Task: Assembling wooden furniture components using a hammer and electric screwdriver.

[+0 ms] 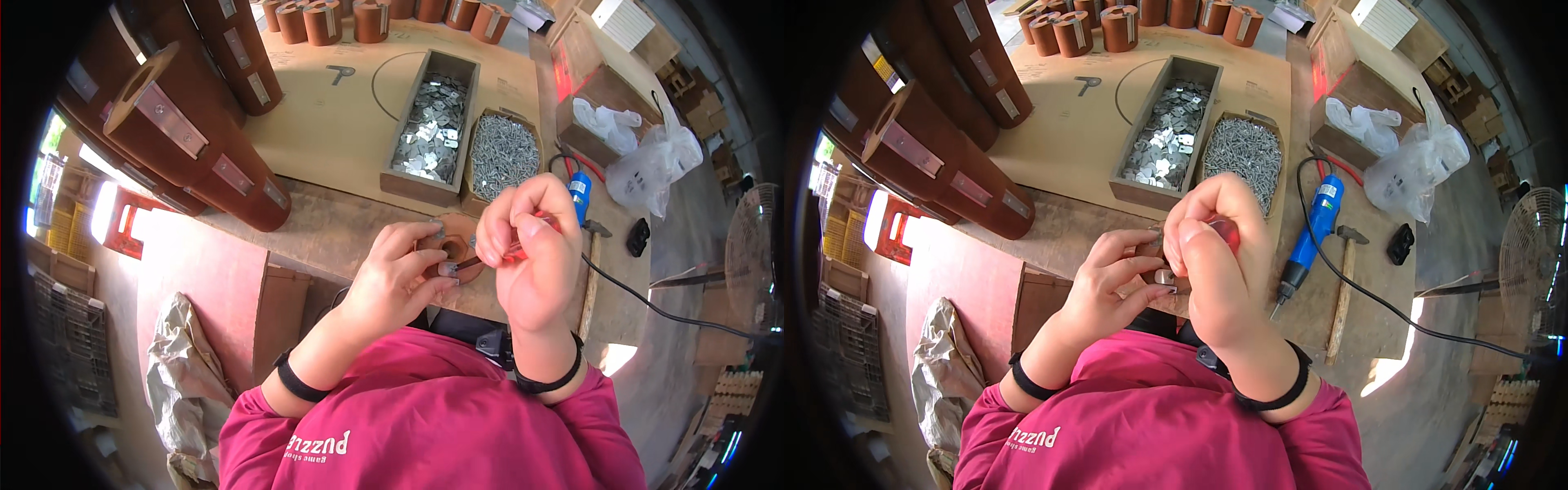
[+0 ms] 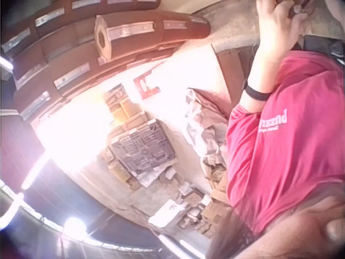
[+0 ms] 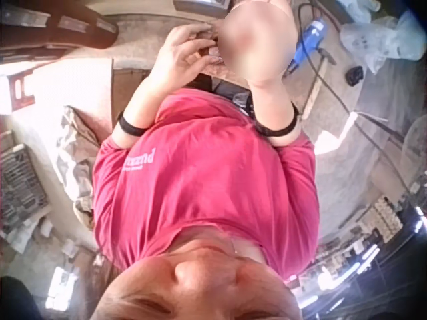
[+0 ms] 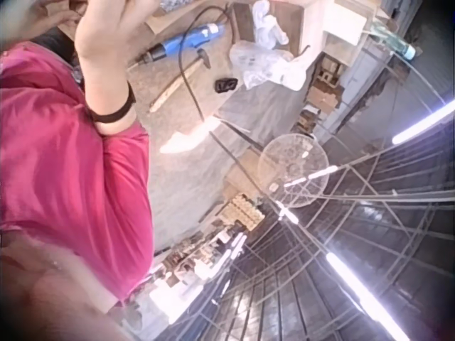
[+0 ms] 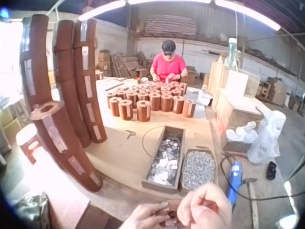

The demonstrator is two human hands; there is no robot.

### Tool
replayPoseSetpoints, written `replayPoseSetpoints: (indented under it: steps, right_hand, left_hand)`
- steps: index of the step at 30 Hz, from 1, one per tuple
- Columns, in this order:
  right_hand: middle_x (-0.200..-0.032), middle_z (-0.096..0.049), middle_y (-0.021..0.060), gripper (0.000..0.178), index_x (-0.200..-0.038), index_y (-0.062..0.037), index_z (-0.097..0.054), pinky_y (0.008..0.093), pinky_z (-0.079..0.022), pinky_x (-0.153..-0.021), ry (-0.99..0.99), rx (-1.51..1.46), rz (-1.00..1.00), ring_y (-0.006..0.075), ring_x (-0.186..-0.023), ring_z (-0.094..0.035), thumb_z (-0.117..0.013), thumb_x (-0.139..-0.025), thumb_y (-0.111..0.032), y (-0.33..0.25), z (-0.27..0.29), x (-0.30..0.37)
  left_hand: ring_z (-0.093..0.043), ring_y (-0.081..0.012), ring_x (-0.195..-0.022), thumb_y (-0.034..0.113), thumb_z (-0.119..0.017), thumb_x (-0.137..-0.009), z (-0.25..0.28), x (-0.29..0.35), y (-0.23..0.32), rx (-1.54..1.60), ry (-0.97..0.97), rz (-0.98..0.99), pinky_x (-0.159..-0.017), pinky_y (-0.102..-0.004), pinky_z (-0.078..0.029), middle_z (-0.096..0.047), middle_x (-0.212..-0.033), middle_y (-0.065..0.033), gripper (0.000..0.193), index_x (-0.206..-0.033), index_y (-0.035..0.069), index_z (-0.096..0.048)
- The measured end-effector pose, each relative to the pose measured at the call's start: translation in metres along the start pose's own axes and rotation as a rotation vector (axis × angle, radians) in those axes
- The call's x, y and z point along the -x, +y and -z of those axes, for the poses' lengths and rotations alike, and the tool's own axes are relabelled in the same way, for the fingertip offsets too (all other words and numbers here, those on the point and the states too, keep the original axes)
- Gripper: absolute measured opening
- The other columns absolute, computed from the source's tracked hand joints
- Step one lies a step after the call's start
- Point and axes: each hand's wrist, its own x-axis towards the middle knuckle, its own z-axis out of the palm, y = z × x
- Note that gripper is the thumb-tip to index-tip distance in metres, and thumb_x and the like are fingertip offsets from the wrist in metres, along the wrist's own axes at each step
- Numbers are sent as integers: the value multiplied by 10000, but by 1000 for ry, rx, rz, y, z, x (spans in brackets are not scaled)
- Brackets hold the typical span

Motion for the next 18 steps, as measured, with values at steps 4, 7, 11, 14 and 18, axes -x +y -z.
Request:
replayPoseSetpoints:
  steps: [4, 7, 11, 14, 18]
  right_hand:
    - [-548, -380, 49, 164, -723, -54, -347, 220, -240, -387, -241, -151, -51, 83, -429, -293, -435, -778, -180, 6, 8, -15]
    - [-513, -374, 40, 187, -696, -51, -360, 222, -221, -379, -502, -298, -135, 73, -408, -266, -453, -777, -191, 11, 24, -30]
    - [-498, -386, 49, 224, -670, -54, -375, 228, -209, -374, -633, -365, -202, 70, -390, -248, -466, -801, -211, 10, 27, -33]
    - [-495, -388, 52, 239, -667, -54, -378, 235, -209, -376, -586, -323, -201, 75, -389, -249, -459, -824, -215, 7, 30, -26]
    - [-542, -444, 49, 161, -683, -40, -398, 203, -233, -399, -417, -351, -116, 52, -445, -308, -443, -818, -117, 6, 38, -10]
  left_hand:
    - [-536, -273, -915, 105, -744, -611, 3, -6, 2, 39, -44, 50, -765, -352, -461, -557, -1047, -120, 261, -841, 30, -647]
    - [-545, -277, -886, 82, -731, -607, 6, -12, 4, 89, -69, 98, -748, -350, -463, -570, -1025, -123, 202, -770, 7, -638]
    - [-569, -263, -842, 48, -704, -627, 7, -16, -3, 142, -91, 160, -708, -343, -476, -579, -1009, -137, 136, -735, -1, -638]
    - [-580, -262, -836, 32, -683, -655, 8, -18, -3, 55, -99, 70, -699, -339, -481, -571, -1016, -145, 141, -782, -6, -634]
    - [-576, -272, -845, 31, -664, -687, 6, -22, 2, 73, -81, 79, -713, -343, -480, -555, -1038, -156, 177, -855, -4, -622]
